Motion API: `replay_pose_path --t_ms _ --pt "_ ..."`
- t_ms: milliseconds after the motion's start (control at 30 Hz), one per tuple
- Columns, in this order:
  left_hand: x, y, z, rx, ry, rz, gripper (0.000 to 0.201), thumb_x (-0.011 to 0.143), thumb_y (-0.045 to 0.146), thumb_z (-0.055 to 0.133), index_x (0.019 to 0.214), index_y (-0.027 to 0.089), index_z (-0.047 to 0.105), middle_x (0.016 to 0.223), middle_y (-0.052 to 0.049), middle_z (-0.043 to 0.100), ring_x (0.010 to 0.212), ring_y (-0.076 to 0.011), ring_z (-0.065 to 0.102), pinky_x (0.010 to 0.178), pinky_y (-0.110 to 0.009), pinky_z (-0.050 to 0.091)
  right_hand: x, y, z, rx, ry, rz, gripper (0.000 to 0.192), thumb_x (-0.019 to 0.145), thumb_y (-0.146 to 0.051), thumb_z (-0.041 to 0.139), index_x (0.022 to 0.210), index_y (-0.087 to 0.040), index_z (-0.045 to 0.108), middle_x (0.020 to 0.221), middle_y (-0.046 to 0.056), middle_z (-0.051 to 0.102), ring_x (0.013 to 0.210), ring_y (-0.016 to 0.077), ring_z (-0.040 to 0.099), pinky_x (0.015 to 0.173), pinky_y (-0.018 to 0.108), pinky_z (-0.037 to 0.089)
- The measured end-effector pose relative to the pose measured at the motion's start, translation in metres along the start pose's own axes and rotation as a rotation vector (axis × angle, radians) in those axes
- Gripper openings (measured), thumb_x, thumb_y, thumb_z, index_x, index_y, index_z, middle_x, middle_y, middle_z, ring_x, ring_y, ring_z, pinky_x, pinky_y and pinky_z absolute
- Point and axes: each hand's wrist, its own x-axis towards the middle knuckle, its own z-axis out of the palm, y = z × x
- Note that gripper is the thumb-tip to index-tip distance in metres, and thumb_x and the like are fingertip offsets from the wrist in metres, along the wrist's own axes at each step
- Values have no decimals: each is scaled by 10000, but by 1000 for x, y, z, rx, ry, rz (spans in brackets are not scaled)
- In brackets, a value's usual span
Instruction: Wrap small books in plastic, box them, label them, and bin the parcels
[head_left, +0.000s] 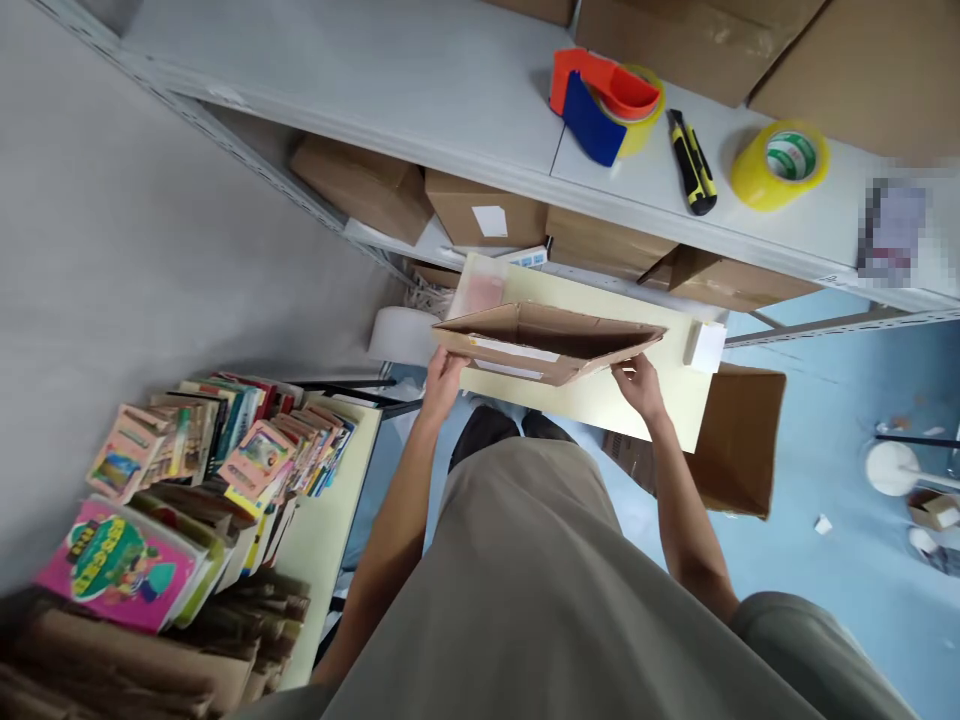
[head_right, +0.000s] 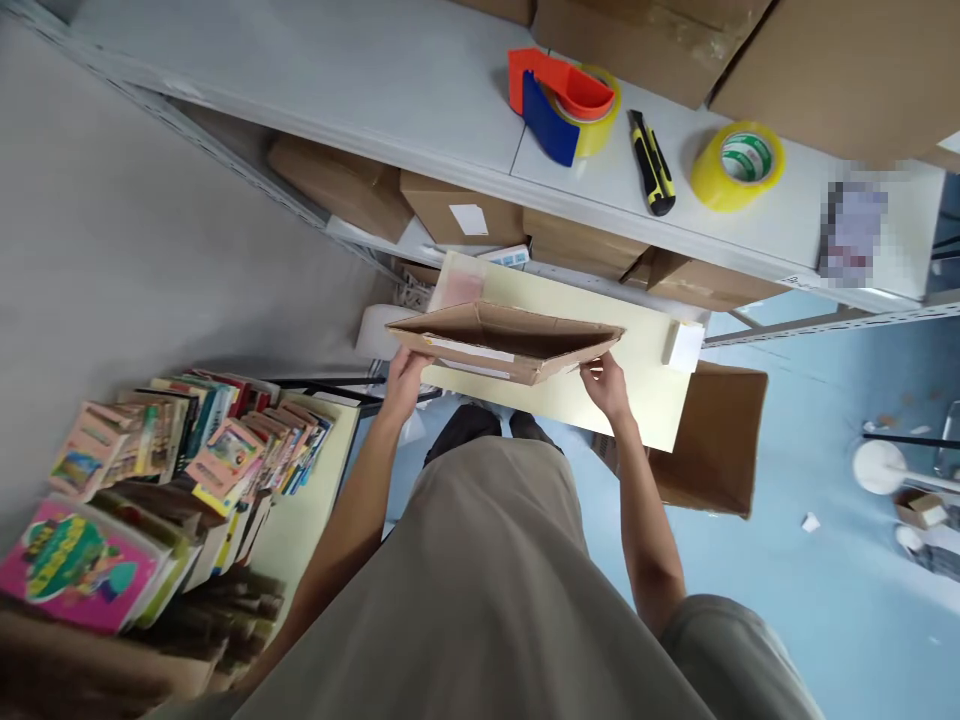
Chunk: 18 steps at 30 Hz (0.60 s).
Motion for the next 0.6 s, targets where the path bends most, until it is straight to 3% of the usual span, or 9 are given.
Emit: replay_pose_path --t_ms 133,233,333,467,600 --pt "21 -10 22 9 -39 -30 344 717 434 850 990 266 724 1000 -54 792 1158 -322 723 1147 -462 550 -4 11 10 -30 86 30 471 830 -620 706 1128 -263 632 1084 171 831 1006 364 793 987 623 694" --pt "24 -21 28 22 -80 -50 319 725 426 849 961 253 722 996 -65 799 1162 -318 735 1153 -468 555 -2 13 15 -58 84 33 424 836 -623 674 1060 -265 634 1132 196 832 1040 378 789 1000 634 682" --pt "14 -36 26 34 -134 -35 328 757 421 824 1016 233 753 1082 -84 825 1216 -316 741 1180 -472 550 3 10 21 -67 16 20 433 830 -641 691 1044 -266 656 1188 203 838 1071 390 781 990 625 675" --pt "-7 -50 19 68 -140 -19 441 796 462 810 1163 218 794 1176 -104 847 1262 -334 745 1198 -480 546 4 4 24 10 -70 8 620 850 -771 730 1185 -249 715 1312 199 838 1167 406 778 1059 608 655" --pt "-19 -44 15 -2 -76 -52 537 906 611 791 1300 247 807 1428 -122 822 1423 -362 712 1247 -500 539 -8 -1 16 56 -179 67 806 1012 -928 497 1362 -251 759 1375 157 841 1290 370 770 1137 576 641"
